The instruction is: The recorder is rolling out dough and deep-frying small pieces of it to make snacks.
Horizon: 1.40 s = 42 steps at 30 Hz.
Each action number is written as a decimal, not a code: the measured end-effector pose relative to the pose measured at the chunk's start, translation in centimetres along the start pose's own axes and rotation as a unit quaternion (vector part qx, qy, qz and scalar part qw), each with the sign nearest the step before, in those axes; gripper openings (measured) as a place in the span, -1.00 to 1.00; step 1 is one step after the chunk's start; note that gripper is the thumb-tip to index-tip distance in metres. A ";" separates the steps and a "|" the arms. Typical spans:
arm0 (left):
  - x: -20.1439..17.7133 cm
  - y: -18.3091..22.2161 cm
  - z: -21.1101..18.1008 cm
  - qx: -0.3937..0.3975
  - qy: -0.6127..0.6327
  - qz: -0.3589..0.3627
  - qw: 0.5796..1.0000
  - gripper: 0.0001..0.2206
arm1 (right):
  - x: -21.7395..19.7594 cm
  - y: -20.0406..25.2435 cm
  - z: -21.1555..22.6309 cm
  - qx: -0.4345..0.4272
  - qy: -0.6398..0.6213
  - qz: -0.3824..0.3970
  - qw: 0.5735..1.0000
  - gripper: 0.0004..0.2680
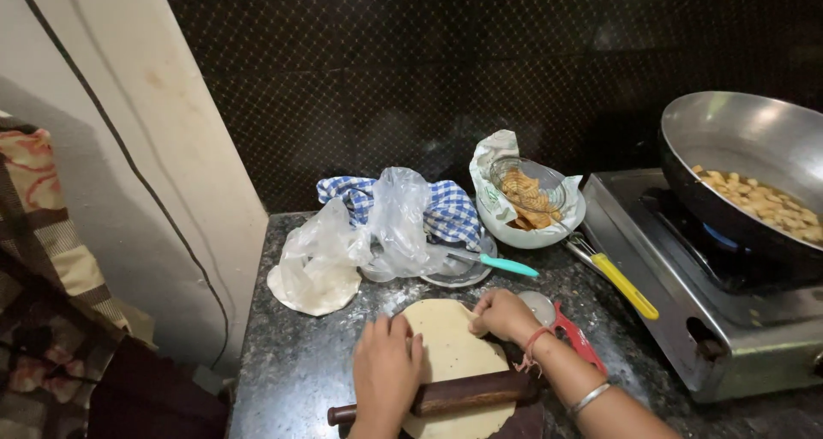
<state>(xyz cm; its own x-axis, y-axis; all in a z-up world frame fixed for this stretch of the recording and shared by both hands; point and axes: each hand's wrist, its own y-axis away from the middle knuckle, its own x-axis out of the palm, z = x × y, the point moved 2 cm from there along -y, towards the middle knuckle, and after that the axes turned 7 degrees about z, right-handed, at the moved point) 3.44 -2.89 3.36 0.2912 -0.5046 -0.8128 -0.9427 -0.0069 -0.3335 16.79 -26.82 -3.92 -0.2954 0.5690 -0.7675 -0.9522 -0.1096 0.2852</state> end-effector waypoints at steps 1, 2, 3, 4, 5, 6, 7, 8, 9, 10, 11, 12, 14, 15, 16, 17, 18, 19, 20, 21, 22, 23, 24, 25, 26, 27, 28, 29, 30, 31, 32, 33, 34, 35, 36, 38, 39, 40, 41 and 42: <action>0.1 -0.6 -0.3 0.001 0.001 0.001 1.000 -0.79 | 0.2 -0.3 -0.3 0.001 0.000 -0.001 1.000 -0.74; 0.2 -1.3 -0.5 -0.009 0.006 0.017 1.000 -0.77 | 0.4 -0.6 -0.5 -0.029 -0.055 0.016 0.998 -0.76; 0.4 -2.0 -0.8 -0.019 0.011 0.034 0.999 -0.75 | 0.7 -1.0 -0.7 -0.060 -0.109 0.032 0.992 -0.77; 0.7 -2.7 -0.6 -0.019 0.011 0.033 0.999 -0.75 | 0.4 -0.5 -0.3 -0.060 -0.109 0.032 0.992 -0.77; 1.0 -3.4 -0.4 -0.017 0.042 0.025 0.999 -0.63 | 0.2 -0.1 0.0 -0.038 -0.246 0.068 0.966 -0.79; 1.3 -4.0 -0.2 -0.014 0.072 0.017 0.997 -0.51 | 0.1 0.5 0.4 -0.014 -0.377 0.103 0.920 -0.81; 1.7 -4.7 0.1 -0.015 0.072 0.018 0.997 -0.51 | -0.1 1.0 0.6 -0.013 -0.378 0.104 0.920 -0.81; 2.3 -5.4 0.4 -0.023 0.065 0.062 0.996 -0.46 | -0.2 1.4 0.8 -0.006 -0.399 0.111 0.910 -0.82; 2.9 -6.1 0.8 -0.031 0.059 0.105 0.992 -0.42 | -0.4 1.9 0.9 0.000 -0.419 0.117 0.900 -0.82; 3.1 -6.3 0.9 -0.030 0.059 0.106 0.992 -0.42 | -0.4 2.0 0.5 0.000 -0.419 0.117 0.900 -0.82; 3.3 -6.5 0.9 -0.041 0.053 0.124 0.990 -0.43 | -0.4 2.0 0.0 0.004 -0.397 0.104 0.912 -0.81; 3.5 -6.8 1.0 -0.051 0.046 0.143 0.987 -0.43 | -0.4 2.1 -0.5 0.007 -0.375 0.090 0.922 -0.79; 3.4 -6.8 0.4 -0.064 0.053 0.147 0.986 -0.43 | 0.2 1.3 -1.7 -0.008 -0.344 0.087 0.935 -0.78; 3.4 -6.8 0.2 -0.077 0.059 0.151 0.984 -0.44 | 0.5 0.9 -2.2 -0.023 -0.313 0.084 0.946 -0.77; 3.5 -6.8 0.0 -0.077 0.059 0.152 0.984 -0.44 | 0.4 1.3 -2.1 -0.023 -0.313 0.084 0.946 -0.77; 3.6 -6.9 -0.1 -0.091 0.064 0.158 0.981 -0.42 | 0.3 1.6 -2.0 -0.026 -0.286 0.079 0.955 -0.77; 3.8 -6.9 -0.2 -0.106 0.070 0.164 0.978 -0.40 | 0.2 2.0 -1.9 -0.029 -0.259 0.075 0.963 -0.78; 3.7 -6.8 -0.4 -0.106 0.070 0.165 0.978 -0.40 | 0.0 2.6 -1.4 -0.028 -0.259 0.075 0.963 -0.78; 3.6 -6.7 -0.6 -0.109 0.069 0.172 0.977 -0.37 | -0.3 3.1 -0.9 -0.034 -0.202 0.057 0.977 -0.79; 3.5 -6.7 -0.8 -0.112 0.069 0.180 0.975 -0.35 | -0.6 3.6 -0.4 -0.040 -0.143 0.039 0.988 -0.80; 3.7 -6.8 -0.7 -0.112 0.069 0.180 0.975 -0.35 | -0.5 3.6 -0.4 -0.040 -0.144 0.039 0.988 -0.80; 4.0 -6.8 -0.7 -0.114 0.065 0.191 0.973 -0.31 | -0.6 3.6 -0.5 -0.037 -0.105 0.015 0.994 -0.79; 4.2 -6.9 -0.6 -0.115 0.062 0.202 0.971 -0.28 | -0.6 3.6 -0.5 -0.034 -0.067 -0.008 0.997 -0.78; 4.3 -6.9 -0.6 -0.115 0.062 0.202 0.971 -0.28 | -0.5 3.4 -0.8 -0.034 -0.067 -0.008 0.997 -0.78; 4.4 -6.9 -0.6 -0.112 0.059 0.200 0.972 -0.26 | -0.5 3.1 -1.1 -0.027 -0.056 -0.014 0.998 -0.77; 4.5 -7.0 -0.6 -0.109 0.057 0.198 0.973 -0.25 | -0.4 2.9 -1.5 -0.020 -0.044 -0.020 0.999 -0.76; 4.6 -6.9 -0.5 -0.109 0.057 0.198 0.972 -0.25 | -0.1 2.1 -2.4 -0.020 -0.044 -0.019 0.999 -0.76; 4.6 -7.0 -0.5 -0.081 0.048 0.182 0.979 -0.26 | 0.3 1.2 -3.2 -0.040 -0.083 -0.004 0.996 -0.73; 4.7 -6.9 -0.5 -0.054 0.038 0.166 0.984 -0.27 | 0.8 0.4 -4.1 -0.061 -0.122 0.013 0.991 -0.70; 5.1 -7.0 -0.2 -0.055 0.038 0.167 0.984 -0.27 | 0.6 0.7 -3.6 -0.060 -0.123 0.014 0.991 -0.70; 5.4 -7.1 -0.1 -0.028 0.025 0.148 0.988 -0.20 | 0.4 1.1 -3.2 -0.033 -0.113 0.017 0.993 -0.68; 5.8 -7.2 0.1 0.000 0.012 0.129 0.992 -0.12 | 0.2 1.4 -2.8 -0.005 -0.104 0.020 0.994 -0.65; 5.8 -7.2 0.2 -0.001 0.012 0.128 0.992 -0.12 | 0.1 1.7 -2.3 -0.007 -0.103 0.020 0.994 -0.65; 5.7 -7.3 0.2 0.012 0.007 0.131 0.991 -0.14 | 0.0 1.9 -1.9 0.006 -0.064 0.016 0.998 -0.62; 5.8 -7.2 0.2 0.025 0.002 0.135 0.990 -0.15 | 0.0 2.3 -1.5 0.021 -0.024 0.013 0.999 -0.59; 6.0 -7.5 0.4 0.018 -0.003 0.150 0.989 -0.11 | -0.1 2.7 -0.9 0.002 -0.015 0.015 1.000 -0.59; 6.2 -7.7 0.4 0.012 -0.009 0.163 0.986 -0.07 | -0.2 2.9 -0.6 -0.019 -0.005 0.016 1.000 -0.59; 6.0 -7.8 -0.1 0.012 -0.007 0.166 0.986 -0.07 | -0.2 3.1 -0.7 -0.016 -0.005 0.017 1.000 -0.59; 5.9 -7.8 -0.4 -0.012 -0.004 0.183 0.983 -0.05 | -0.2 3.2 -0.7 -0.033 -0.003 0.015 0.999 -0.60; 5.6 -8.1 -0.6 -0.036 -0.002 0.199 0.979 -0.04 | -0.3 3.1 -0.5 -0.053 -0.002 0.013 0.998 -0.60</action>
<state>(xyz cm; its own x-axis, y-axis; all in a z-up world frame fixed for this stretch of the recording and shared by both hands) 12.57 -6.17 1.77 -0.1011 -0.4755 -0.8739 -0.9907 0.1288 0.0446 13.89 -27.70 -3.07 -0.3208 0.5682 -0.7578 -0.9469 -0.2110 0.2427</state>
